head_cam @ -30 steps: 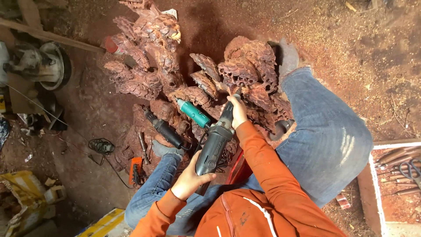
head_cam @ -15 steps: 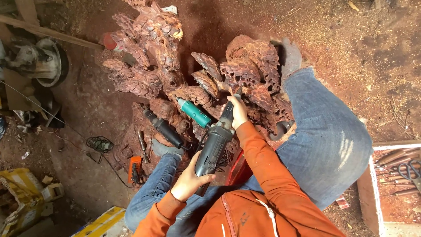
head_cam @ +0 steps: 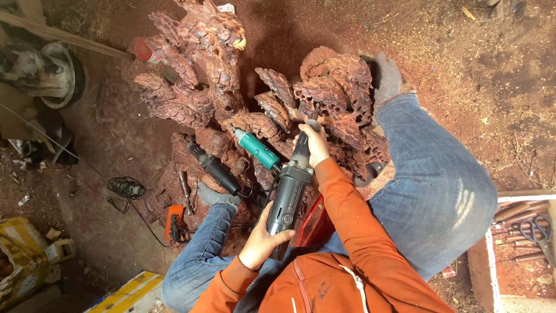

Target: Carving intricate details into a large piece of wood using a power rotary tool

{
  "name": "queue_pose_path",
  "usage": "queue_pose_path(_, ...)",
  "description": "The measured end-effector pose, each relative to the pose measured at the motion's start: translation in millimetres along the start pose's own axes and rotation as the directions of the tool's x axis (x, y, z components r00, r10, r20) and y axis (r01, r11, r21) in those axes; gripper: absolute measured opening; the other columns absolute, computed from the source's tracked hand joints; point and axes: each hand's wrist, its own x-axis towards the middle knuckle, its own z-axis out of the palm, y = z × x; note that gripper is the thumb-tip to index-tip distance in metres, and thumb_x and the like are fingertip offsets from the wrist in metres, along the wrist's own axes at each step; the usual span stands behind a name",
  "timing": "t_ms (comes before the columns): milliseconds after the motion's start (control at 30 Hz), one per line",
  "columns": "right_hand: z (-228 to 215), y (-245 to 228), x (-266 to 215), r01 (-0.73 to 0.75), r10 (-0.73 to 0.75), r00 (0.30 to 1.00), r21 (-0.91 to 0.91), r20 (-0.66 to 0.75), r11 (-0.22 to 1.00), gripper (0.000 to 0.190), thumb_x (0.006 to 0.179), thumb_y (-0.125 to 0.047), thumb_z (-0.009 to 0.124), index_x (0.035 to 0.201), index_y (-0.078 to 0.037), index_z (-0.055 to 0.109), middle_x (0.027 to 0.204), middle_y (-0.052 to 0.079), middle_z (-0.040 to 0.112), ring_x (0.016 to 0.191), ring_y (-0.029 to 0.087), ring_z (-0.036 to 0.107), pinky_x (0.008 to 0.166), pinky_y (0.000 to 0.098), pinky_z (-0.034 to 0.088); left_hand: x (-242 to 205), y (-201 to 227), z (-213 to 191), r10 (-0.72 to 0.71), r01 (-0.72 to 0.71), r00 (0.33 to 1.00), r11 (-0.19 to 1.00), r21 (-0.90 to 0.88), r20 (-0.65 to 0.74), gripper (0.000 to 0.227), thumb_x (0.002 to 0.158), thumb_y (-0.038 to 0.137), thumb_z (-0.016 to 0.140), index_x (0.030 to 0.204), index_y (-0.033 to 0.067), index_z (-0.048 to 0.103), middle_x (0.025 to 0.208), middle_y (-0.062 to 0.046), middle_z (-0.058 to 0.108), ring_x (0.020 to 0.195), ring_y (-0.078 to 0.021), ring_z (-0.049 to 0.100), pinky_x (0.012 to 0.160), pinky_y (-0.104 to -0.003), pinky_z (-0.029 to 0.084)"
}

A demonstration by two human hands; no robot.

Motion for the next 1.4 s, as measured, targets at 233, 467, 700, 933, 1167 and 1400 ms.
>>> queue_pose_path(233,1.1,-4.8,6.4,-0.006,0.006,1.000,-0.018,-0.030,1.000,0.037,0.083,-0.007,0.073,0.111,-0.012,0.049,0.068,0.015,0.058,0.051,0.023,0.060,0.044,0.0373,0.053,6.7,5.5,1.3,-0.014,0.015,1.000,0.998,-0.061,0.019,0.109,0.065,0.029,0.085,0.157,0.0200,0.027,0.131,-0.009,0.063,0.113,-0.0199,0.063,0.100,-0.034,0.052)
queue_pose_path(467,0.5,2.4,-12.5,0.013,-0.015,0.999,-0.059,-0.036,0.998,0.040,0.083,-0.011,0.074,0.111,-0.011,0.045,0.062,0.015,0.057,0.047,0.024,0.059,0.040,0.0380,0.051,0.5,-16.7,-4.2,0.009,-0.008,1.000,0.998,0.064,-0.022,0.104,0.064,0.037,0.084,0.155,0.0257,0.034,0.136,-0.003,0.062,0.118,-0.0171,0.062,0.100,-0.031,0.047)
queue_pose_path(700,-11.0,40.1,-48.3,-0.059,0.049,0.998,-0.270,-0.044,0.961,0.033,0.084,-0.020,0.077,0.104,-0.009,0.052,0.069,0.012,0.061,0.054,0.021,0.062,0.048,0.0353,0.055,-7.3,-116.9,-3.0,0.302,-0.302,0.953,0.949,-0.093,-0.019,0.096,0.071,0.032,0.086,0.151,0.0119,0.037,0.151,-0.005,0.049,0.139,-0.0161,0.045,0.117,-0.032,0.030)
queue_pose_path(933,-34.4,61.7,-46.9,-0.118,0.146,0.987,-0.326,0.063,0.938,0.021,0.089,-0.017,0.069,0.099,-0.010,0.051,0.069,0.008,0.058,0.054,0.022,0.061,0.047,0.0380,0.054,-21.2,-134.5,0.3,0.311,-0.293,0.950,0.908,-0.300,0.014,0.093,0.075,0.048,0.079,0.151,0.0134,0.039,0.143,-0.003,0.056,0.129,-0.0148,0.053,0.111,-0.032,0.038)
queue_pose_path(1167,-50.7,51.0,-40.6,-0.138,0.168,0.985,-0.383,0.047,0.914,0.024,0.089,-0.025,0.071,0.099,-0.017,0.051,0.074,0.008,0.063,0.059,0.020,0.064,0.056,0.0363,0.057,-4.8,-158.5,-1.7,0.301,-0.243,0.948,0.894,-0.376,0.102,0.090,0.072,0.047,0.080,0.148,0.0162,0.044,0.143,0.000,0.056,0.131,-0.0141,0.052,0.111,-0.031,0.038)
queue_pose_path(1400,-67.6,42.5,-31.1,-0.119,0.137,0.990,-0.404,0.016,0.907,0.019,0.089,-0.026,0.069,0.086,-0.010,0.060,0.075,0.007,0.064,0.067,0.018,0.064,0.067,0.0375,0.060,3.2,-168.4,5.3,0.317,-0.229,0.939,0.864,-0.449,0.132,0.095,0.068,0.043,0.084,0.148,0.0136,0.042,0.139,-0.002,0.058,0.125,-0.0160,0.056,0.106,-0.031,0.042)
